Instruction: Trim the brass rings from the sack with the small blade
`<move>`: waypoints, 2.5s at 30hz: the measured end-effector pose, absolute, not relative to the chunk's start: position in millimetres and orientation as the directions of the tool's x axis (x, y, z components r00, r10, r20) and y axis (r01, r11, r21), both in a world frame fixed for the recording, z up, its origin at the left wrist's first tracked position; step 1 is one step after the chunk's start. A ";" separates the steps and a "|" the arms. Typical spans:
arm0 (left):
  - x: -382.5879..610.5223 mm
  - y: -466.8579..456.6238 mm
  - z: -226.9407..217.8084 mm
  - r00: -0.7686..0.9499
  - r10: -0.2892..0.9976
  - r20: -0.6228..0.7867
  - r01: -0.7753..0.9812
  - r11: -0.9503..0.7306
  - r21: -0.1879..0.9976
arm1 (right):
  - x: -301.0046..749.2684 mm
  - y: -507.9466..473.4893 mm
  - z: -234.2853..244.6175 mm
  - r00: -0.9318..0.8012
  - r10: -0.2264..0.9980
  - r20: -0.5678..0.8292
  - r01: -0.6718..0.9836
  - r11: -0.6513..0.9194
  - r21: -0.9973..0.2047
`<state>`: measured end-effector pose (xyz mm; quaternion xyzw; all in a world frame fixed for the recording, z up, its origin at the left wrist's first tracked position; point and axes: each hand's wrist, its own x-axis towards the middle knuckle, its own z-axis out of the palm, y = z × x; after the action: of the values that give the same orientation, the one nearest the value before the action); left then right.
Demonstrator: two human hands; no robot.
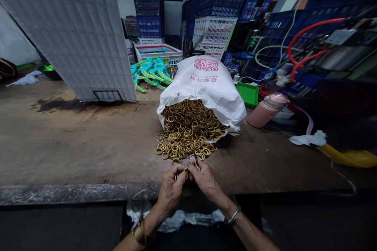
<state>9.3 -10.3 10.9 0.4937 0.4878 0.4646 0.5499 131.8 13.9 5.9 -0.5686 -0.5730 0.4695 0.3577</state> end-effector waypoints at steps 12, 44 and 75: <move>6.6 -12.3 1.5 0.254 0.910 -0.328 -0.359 0.404 0.841 | 132.0 12.9 11.6 -0.127 0.991 0.037 0.408 0.086 -0.909; -8.1 -41.1 26.0 0.511 0.803 -0.307 -0.486 0.564 0.668 | 149.5 19.1 1.0 -0.136 0.981 -0.138 0.959 0.095 -0.266; -28.1 -78.4 -32.0 0.121 0.614 -0.780 -0.658 0.638 0.400 | 130.1 20.5 -7.8 -0.217 0.972 0.094 0.667 0.218 -0.712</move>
<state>-28.1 -78.4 -32.0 -0.0215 0.5088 0.4251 0.7482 130.1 20.5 -7.8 -0.5615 -0.7298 0.2753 0.2764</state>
